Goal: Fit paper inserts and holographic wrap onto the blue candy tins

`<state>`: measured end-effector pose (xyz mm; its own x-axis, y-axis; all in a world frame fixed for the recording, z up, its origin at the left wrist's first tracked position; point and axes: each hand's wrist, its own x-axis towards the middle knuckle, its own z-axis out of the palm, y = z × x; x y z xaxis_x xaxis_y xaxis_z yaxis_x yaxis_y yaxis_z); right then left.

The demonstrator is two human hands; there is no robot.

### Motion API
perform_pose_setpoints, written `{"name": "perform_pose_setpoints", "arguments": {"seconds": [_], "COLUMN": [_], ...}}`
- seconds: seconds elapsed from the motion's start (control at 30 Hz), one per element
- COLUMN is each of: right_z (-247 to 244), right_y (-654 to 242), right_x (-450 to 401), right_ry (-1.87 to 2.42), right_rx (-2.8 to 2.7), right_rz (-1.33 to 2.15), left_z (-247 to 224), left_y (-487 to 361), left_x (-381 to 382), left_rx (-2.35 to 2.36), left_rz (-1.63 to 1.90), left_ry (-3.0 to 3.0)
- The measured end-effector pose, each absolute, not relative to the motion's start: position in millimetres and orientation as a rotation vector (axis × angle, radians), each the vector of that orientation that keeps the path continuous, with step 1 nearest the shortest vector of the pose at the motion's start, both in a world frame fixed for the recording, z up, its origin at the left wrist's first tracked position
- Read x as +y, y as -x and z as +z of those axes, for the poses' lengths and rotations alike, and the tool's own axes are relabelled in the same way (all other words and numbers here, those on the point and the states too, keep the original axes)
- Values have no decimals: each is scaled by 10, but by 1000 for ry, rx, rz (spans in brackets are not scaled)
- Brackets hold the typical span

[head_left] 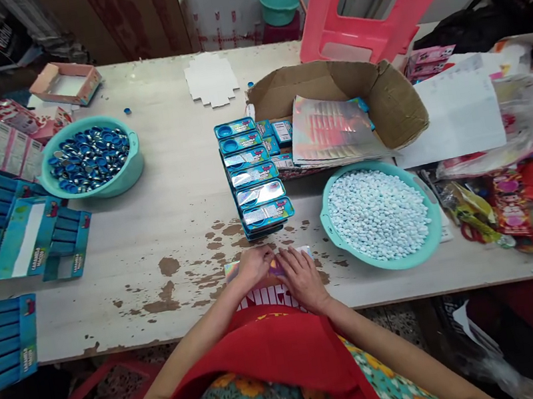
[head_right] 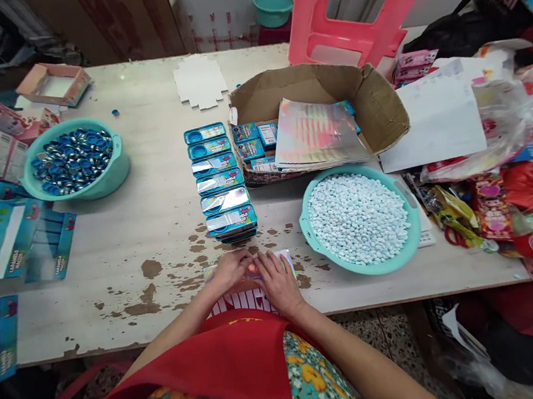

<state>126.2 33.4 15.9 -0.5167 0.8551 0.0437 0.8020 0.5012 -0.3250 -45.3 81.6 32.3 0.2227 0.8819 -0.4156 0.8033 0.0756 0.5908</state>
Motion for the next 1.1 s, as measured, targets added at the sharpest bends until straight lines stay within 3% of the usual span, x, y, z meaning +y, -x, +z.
{"name": "perform_pose_setpoints", "arguments": {"seconds": [0.3, 0.43, 0.57, 0.87, 1.1], "right_z": [662, 1177, 1609, 2268, 2086], "right_y": [-1370, -1427, -1431, -855, -356], "right_x": [397, 516, 578, 1434, 2707], "right_ry": [1403, 1444, 1470, 1202, 1276], "right_rx": [-2414, -2069, -1840, -1688, -1797], "right_rz": [630, 1014, 1168, 824, 679], "left_z": [355, 767, 1355, 2483, 2260], "left_y": [441, 436, 464, 1008, 1455], "left_x": [847, 699, 553, 1154, 2259], "left_rx": [1626, 1231, 1014, 1408, 1335], "left_rz": [126, 529, 468, 786, 943], "left_ry": [-1702, -1475, -1248, -1611, -1503]}}
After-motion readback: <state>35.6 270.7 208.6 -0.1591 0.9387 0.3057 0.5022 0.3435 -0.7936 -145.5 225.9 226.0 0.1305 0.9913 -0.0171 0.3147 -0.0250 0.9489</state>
